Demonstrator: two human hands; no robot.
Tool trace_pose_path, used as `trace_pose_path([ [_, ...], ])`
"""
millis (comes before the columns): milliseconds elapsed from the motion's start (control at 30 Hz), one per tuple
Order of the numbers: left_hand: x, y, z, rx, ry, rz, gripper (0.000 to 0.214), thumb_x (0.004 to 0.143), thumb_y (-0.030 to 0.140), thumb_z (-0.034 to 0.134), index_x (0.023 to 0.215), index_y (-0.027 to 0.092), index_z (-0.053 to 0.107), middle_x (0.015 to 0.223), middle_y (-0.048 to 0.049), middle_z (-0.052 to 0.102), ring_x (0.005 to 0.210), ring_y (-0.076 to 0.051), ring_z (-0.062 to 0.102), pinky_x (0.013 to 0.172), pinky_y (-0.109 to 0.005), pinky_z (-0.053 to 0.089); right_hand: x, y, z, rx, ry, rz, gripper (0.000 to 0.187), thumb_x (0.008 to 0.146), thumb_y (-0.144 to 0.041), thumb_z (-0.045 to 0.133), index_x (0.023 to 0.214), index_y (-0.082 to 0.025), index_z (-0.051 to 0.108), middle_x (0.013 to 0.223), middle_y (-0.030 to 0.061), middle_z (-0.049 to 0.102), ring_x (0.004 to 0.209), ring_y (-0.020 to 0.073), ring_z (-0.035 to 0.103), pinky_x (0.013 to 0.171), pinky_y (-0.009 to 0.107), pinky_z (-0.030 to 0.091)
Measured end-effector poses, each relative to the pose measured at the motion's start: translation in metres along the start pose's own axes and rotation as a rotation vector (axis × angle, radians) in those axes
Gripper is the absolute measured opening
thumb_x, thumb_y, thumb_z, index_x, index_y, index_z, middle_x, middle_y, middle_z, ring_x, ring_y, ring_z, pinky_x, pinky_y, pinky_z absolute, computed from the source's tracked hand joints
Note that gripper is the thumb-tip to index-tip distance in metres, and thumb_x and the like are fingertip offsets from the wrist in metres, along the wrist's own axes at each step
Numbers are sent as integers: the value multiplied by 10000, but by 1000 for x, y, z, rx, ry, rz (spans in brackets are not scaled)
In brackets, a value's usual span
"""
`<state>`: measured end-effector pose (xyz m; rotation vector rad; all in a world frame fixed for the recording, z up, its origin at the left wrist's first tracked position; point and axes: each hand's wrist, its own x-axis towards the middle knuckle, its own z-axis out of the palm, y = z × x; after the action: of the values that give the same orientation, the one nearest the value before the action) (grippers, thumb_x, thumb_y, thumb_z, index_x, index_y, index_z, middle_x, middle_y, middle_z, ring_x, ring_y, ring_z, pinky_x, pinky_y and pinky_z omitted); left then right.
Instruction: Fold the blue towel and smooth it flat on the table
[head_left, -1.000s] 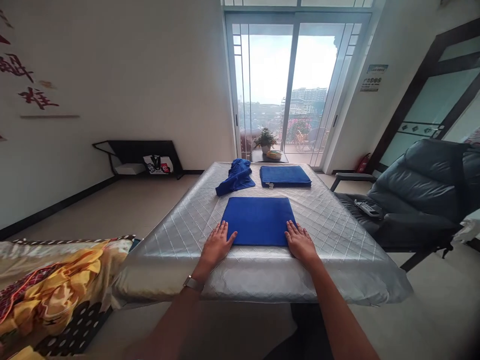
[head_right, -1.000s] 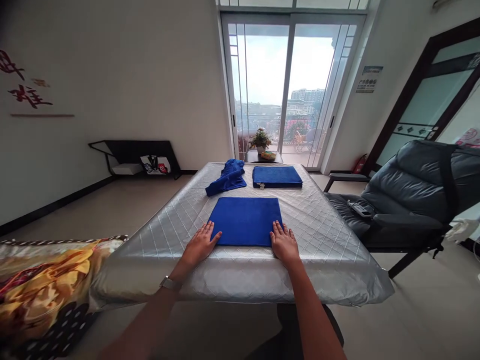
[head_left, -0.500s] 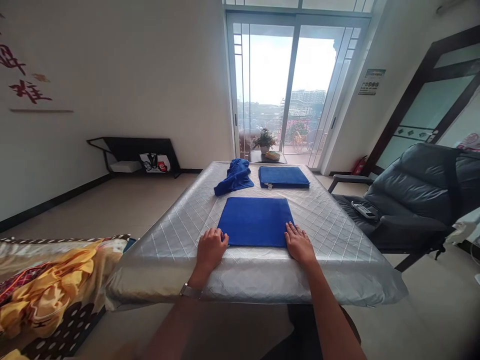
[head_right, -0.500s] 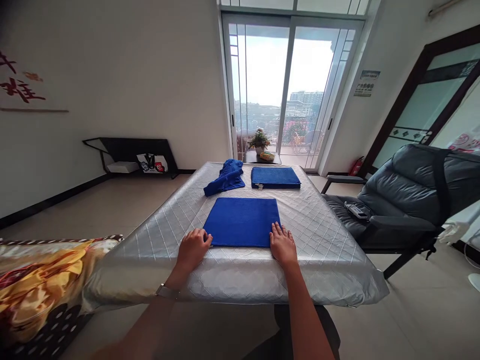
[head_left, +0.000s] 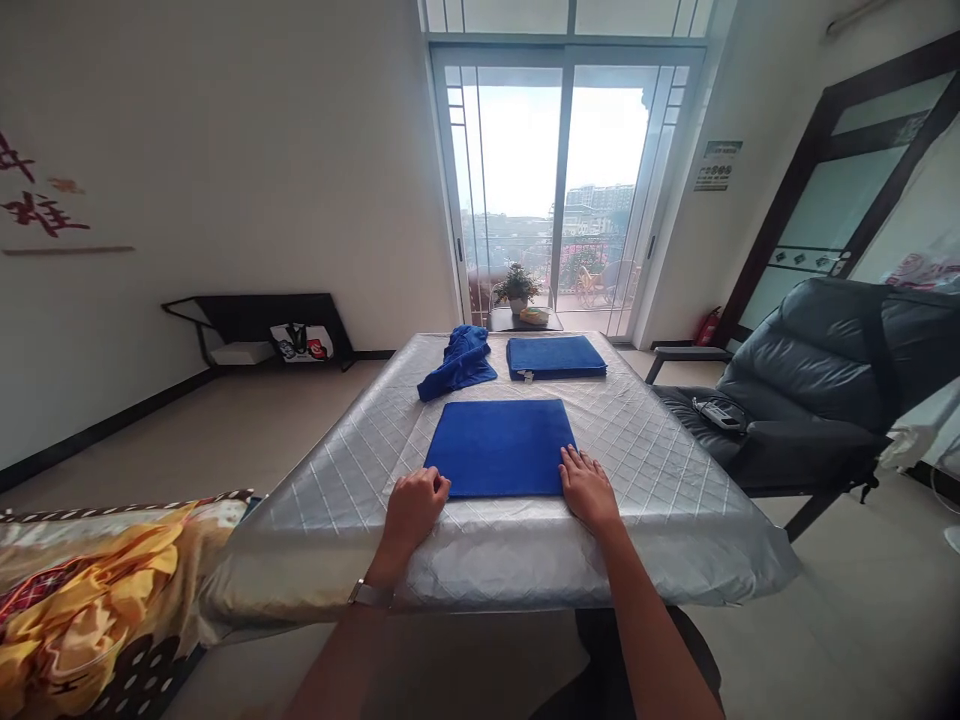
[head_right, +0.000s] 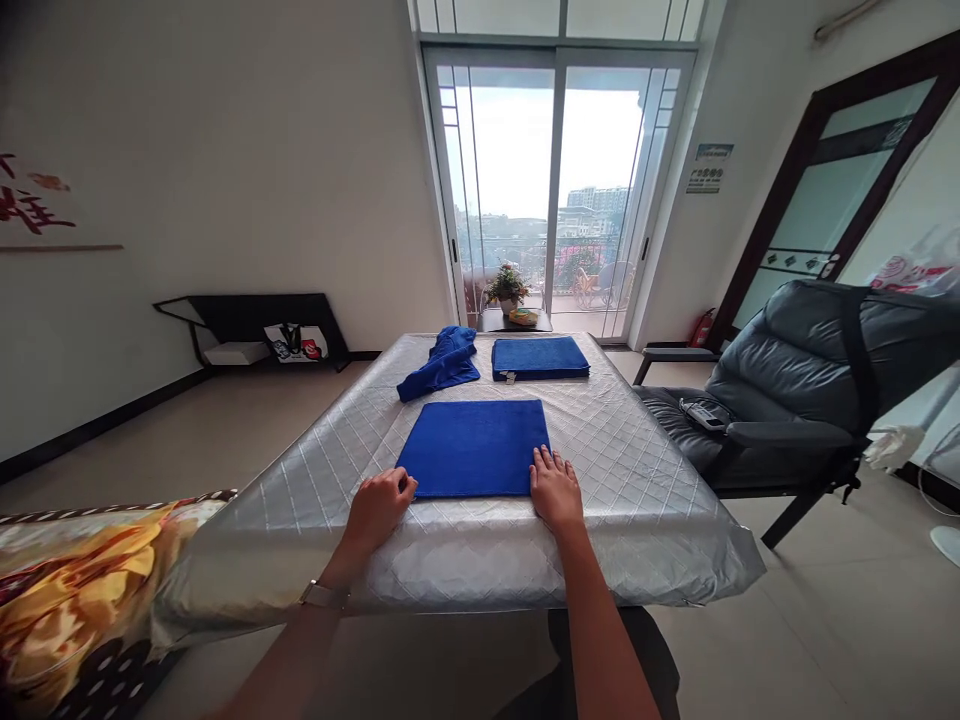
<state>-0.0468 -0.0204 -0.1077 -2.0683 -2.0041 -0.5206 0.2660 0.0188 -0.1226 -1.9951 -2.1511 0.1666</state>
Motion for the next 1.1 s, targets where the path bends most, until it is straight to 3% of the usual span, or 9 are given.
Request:
trace_pose_path([
  [167, -2, 2, -1, -24, 16, 82, 291, 988, 274, 400, 775, 213, 590, 758, -43, 675, 750, -208, 633, 773, -323, 399, -1, -1, -2, 9, 5, 5, 548, 1061, -362, 214, 1576, -218, 334, 1643, 0, 286, 1514, 204, 252, 1234, 404, 175],
  [667, 1, 7, -7, -66, -191, -7, 236, 962, 285, 456, 782, 225, 596, 756, -40, 710, 730, -198, 664, 668, -296, 365, -2, -1, -3, 0, 11, 6, 551, 1057, -360, 208, 1574, -221, 338, 1642, 4, 292, 1508, 193, 265, 1231, 395, 181],
  [967, 0, 4, -1, -14, -94, 86, 257, 980, 288, 432, 818, 221, 621, 766, -54, 705, 760, -216, 664, 732, -313, 415, -3, -2, -5, -2, 8, 12, 557, 1054, -363, 206, 1577, -220, 331, 1645, 2, 286, 1509, 190, 259, 1232, 393, 179],
  [1100, 5, 23, -4, -99, -39, 192, 267, 981, 266, 439, 791, 221, 621, 794, -54, 680, 809, -209, 648, 795, -320, 447, -2, -2, -5, 3, -10, 2, 560, 1056, -362, 199, 1583, -211, 314, 1650, 17, 269, 1515, 197, 248, 1233, 406, 179],
])
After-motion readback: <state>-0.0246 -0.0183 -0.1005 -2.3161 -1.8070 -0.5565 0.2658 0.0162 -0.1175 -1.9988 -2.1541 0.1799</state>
